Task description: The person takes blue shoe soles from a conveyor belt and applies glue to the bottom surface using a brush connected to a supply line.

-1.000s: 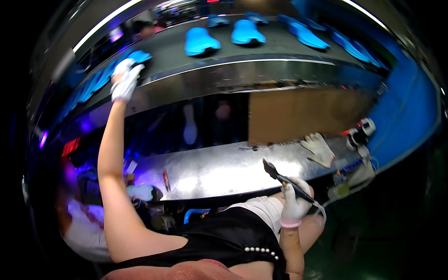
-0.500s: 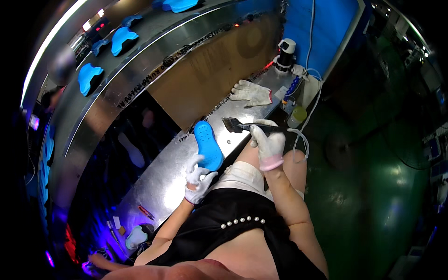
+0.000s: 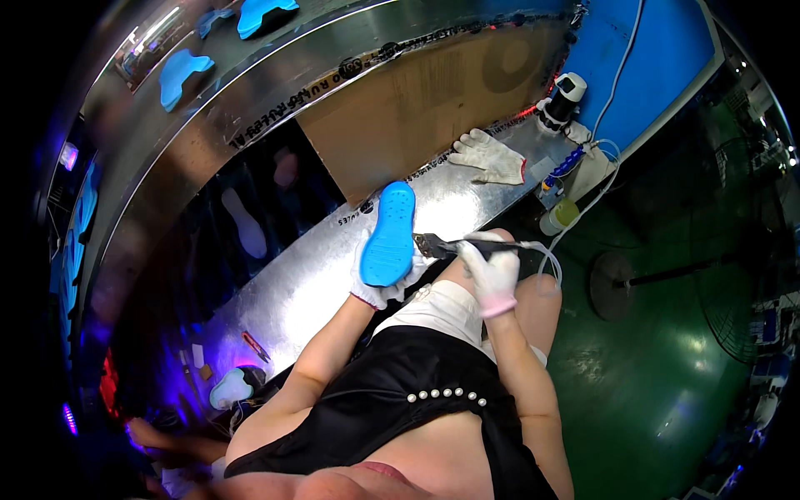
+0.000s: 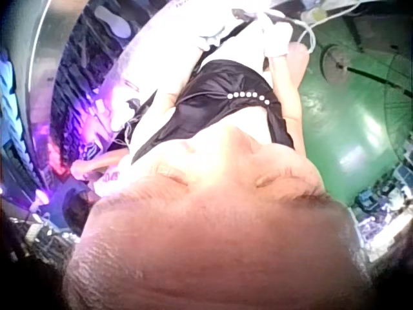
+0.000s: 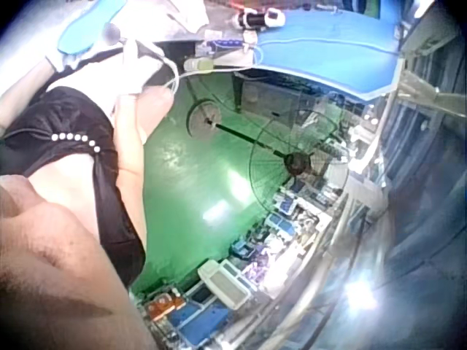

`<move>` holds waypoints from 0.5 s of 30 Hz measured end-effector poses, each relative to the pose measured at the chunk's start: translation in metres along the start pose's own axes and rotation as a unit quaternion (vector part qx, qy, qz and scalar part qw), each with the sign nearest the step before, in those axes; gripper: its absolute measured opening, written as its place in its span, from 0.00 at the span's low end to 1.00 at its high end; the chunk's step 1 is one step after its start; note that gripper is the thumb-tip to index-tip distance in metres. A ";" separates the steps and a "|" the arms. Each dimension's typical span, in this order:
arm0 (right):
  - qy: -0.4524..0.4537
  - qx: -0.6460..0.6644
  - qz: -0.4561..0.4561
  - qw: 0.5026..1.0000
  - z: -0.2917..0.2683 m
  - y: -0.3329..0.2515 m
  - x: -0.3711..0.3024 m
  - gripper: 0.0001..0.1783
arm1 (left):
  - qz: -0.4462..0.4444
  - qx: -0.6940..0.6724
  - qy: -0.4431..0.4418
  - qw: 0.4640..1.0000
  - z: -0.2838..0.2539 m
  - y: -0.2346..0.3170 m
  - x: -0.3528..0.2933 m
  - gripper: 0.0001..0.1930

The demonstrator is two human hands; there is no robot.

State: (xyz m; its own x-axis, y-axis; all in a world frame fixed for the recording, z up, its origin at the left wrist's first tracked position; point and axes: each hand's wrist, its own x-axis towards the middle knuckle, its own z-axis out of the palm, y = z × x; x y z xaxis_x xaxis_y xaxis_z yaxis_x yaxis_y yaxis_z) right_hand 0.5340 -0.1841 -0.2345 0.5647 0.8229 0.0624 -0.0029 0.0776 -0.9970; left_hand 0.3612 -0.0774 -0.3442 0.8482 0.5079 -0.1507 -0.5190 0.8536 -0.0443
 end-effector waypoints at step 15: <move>-0.027 -0.262 -0.424 0.867 0.037 -0.072 -0.008 0.10 | 0.094 0.114 -0.088 0.985 0.083 -0.051 0.003 0.35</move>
State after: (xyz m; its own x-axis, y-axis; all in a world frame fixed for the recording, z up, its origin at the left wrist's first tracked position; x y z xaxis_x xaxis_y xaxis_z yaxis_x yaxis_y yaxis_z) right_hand 0.4990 -0.1753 -0.1615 0.1417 0.6209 0.7710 0.7775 0.4123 -0.4749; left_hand 0.3990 -0.1103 -0.2599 0.7545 0.6551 0.0401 -0.6490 0.7356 0.1942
